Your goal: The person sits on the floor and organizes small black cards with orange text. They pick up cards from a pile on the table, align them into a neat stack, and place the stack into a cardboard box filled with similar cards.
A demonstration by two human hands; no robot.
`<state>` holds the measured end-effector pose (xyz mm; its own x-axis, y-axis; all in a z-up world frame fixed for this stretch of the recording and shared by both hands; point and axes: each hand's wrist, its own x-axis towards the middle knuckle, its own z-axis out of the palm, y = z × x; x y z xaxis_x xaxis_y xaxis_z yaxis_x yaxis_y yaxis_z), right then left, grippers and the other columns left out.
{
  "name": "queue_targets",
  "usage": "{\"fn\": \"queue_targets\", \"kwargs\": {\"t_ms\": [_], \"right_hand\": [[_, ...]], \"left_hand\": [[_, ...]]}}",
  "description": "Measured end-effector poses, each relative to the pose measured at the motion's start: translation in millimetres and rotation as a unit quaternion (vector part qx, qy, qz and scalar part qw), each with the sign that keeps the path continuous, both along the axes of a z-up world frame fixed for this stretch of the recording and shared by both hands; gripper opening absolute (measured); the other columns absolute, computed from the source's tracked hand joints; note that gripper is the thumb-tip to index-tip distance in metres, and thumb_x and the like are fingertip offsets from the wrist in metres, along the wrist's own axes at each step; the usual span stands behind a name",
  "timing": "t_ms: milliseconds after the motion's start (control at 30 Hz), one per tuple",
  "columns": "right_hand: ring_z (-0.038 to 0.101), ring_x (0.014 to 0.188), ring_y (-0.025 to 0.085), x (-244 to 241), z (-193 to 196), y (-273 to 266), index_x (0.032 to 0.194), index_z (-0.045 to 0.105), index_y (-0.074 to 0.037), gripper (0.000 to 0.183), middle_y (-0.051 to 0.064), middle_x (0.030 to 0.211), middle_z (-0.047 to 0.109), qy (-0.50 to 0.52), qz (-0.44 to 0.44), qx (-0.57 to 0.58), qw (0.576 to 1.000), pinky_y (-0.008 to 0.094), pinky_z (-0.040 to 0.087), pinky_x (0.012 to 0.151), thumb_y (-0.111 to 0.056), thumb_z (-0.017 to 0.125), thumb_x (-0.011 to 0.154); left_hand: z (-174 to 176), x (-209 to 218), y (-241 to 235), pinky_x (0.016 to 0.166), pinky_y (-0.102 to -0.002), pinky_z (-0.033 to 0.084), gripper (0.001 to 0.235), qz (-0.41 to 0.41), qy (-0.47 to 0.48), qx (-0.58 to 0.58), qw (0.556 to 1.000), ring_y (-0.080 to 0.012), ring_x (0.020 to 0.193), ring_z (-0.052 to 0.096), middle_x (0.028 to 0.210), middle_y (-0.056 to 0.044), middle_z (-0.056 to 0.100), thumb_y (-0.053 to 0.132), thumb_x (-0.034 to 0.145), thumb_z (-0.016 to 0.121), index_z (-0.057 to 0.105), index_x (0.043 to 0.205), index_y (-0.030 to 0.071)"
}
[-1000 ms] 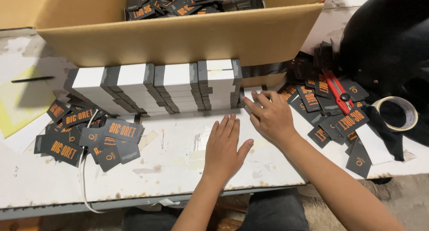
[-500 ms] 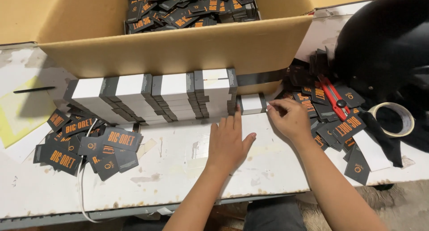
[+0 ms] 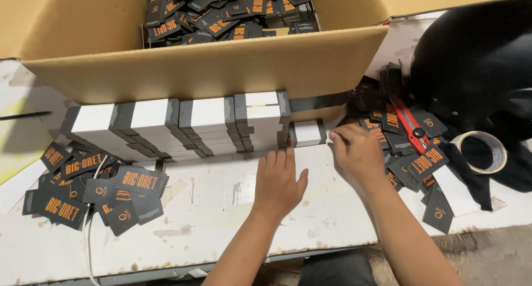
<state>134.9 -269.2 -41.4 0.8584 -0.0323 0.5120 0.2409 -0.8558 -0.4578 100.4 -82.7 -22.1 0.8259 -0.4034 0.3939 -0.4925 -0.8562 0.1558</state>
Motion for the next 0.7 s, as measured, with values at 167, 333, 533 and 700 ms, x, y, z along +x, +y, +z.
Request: {"fn": "queue_targets", "kwargs": {"t_ms": [167, 333, 533, 700], "right_hand": [[0.045, 0.113, 0.033, -12.6, 28.4, -8.5, 0.117, 0.053, -0.005, 0.046, 0.020, 0.108, 0.058, 0.051, -0.149, -0.161, 0.974, 0.041, 0.032, 0.095, -0.022, 0.062, 0.075], [0.051, 0.109, 0.032, -7.9, 10.7, -33.1, 0.127, 0.044, -0.004, 0.059, 0.022, 0.112, 0.057, 0.114, -0.204, -0.166, 0.958, 0.045, 0.028, 0.096, -0.017, 0.063, 0.073], [0.062, 0.081, 0.023, -6.5, 2.0, -41.1, 0.103, 0.064, -0.019, 0.035, 0.003, 0.085, 0.065, 0.057, -0.234, -0.172, 0.955, 0.035, 0.042, 0.074, -0.018, 0.068, 0.068], [0.060, 0.075, 0.019, -16.0, 32.3, -17.5, 0.097, 0.067, -0.009, 0.024, 0.003, 0.082, 0.060, -0.265, -0.110, 0.031, 0.957, 0.025, 0.046, 0.067, 0.005, 0.058, 0.079]], "left_hand": [[-7.3, 0.2, 4.3, 0.062, -0.032, 0.039, 0.042, -0.019, -0.023, -0.010, 1.000, -0.0209, 0.066, 0.048, 0.067, -0.010, 0.053, 0.031, 0.083, 0.042, 0.055, 0.103, -0.003], [-12.2, -0.1, 4.9, 0.061, -0.032, 0.038, 0.039, -0.034, -0.026, -0.023, 0.999, -0.0203, 0.067, 0.048, 0.067, -0.009, 0.053, 0.029, 0.083, 0.042, 0.057, 0.101, -0.002], [-13.5, -1.4, 7.9, 0.064, -0.033, 0.039, 0.038, -0.030, -0.015, -0.037, 0.999, -0.0214, 0.070, 0.048, 0.071, -0.010, 0.054, 0.030, 0.083, 0.044, 0.057, 0.100, -0.001], [18.0, -8.6, 13.8, 0.067, -0.033, 0.042, 0.039, -0.062, 0.123, -0.282, 0.949, -0.0232, 0.075, 0.053, 0.075, -0.012, 0.057, 0.029, 0.079, 0.056, 0.057, 0.104, -0.001]]}}
